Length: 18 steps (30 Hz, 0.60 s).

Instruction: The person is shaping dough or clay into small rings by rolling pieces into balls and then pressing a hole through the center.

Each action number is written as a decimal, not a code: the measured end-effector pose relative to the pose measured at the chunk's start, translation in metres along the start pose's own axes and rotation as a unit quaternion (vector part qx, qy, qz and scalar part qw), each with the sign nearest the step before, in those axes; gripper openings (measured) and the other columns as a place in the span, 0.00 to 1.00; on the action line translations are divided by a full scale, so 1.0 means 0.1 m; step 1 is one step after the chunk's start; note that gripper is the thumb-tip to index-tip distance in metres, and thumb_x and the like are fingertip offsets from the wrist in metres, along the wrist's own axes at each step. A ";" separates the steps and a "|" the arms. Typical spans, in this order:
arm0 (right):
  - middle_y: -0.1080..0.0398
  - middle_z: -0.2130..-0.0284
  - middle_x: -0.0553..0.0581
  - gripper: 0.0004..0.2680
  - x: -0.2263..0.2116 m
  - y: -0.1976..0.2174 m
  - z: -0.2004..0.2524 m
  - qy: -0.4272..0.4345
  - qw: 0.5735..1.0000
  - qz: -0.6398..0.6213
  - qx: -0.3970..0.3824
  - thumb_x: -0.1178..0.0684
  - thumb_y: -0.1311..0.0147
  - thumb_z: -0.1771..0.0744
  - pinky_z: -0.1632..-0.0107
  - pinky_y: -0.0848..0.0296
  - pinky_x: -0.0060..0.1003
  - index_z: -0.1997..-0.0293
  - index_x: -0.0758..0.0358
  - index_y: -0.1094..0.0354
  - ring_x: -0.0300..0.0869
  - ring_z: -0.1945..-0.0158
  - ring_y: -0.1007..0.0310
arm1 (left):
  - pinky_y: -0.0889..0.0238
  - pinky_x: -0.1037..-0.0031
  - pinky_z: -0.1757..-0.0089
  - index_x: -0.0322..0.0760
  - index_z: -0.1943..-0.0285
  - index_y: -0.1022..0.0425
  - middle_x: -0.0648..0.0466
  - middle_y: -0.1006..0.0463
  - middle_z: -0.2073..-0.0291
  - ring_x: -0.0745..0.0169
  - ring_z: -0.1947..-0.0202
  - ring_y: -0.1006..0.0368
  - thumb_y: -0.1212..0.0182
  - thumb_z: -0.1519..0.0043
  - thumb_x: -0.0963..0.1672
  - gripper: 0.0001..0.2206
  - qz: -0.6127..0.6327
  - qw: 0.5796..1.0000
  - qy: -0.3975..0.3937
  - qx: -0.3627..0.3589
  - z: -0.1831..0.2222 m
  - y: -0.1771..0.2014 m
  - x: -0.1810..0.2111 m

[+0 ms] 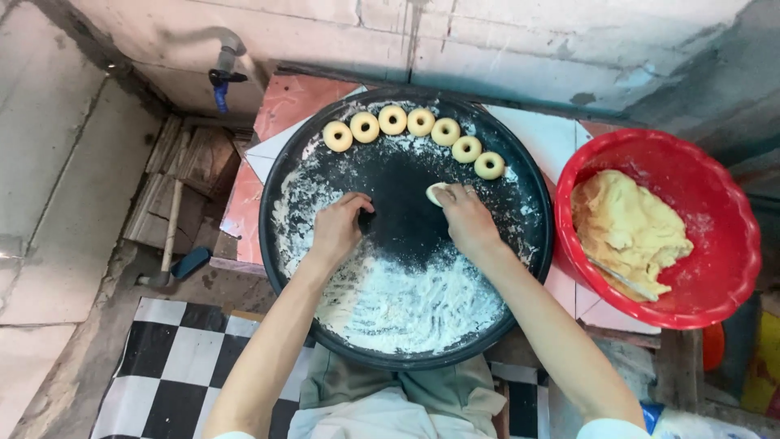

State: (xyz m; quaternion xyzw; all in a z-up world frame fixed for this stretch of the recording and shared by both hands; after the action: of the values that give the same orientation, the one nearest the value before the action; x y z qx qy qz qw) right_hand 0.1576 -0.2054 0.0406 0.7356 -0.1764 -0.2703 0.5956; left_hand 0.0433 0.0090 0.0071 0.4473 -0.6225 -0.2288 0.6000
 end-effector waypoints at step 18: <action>0.23 0.69 0.62 0.06 0.30 -0.49 -0.92 -0.124 0.985 0.114 -0.035 0.63 0.38 0.39 0.63 0.20 0.52 0.62 0.63 0.20 0.57 0.62 0.20 | 0.27 0.63 0.59 0.54 0.61 0.21 0.66 0.20 0.54 0.49 0.57 0.20 0.47 0.40 0.35 0.16 0.011 1.000 -0.002 -0.002 -0.04 0.01 -0.01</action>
State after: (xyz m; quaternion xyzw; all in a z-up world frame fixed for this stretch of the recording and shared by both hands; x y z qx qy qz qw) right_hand 0.2341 -0.1400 0.0003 0.6503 -0.3224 -0.2953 0.6212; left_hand 0.0467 0.0115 0.0077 0.4389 -0.6276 -0.2248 0.6024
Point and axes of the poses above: each hand's wrist, its own z-axis away from the middle knuckle, its own y-axis out of the back of the hand, x = y × z, the point moved 5 cm from there along -z, towards the middle knuckle
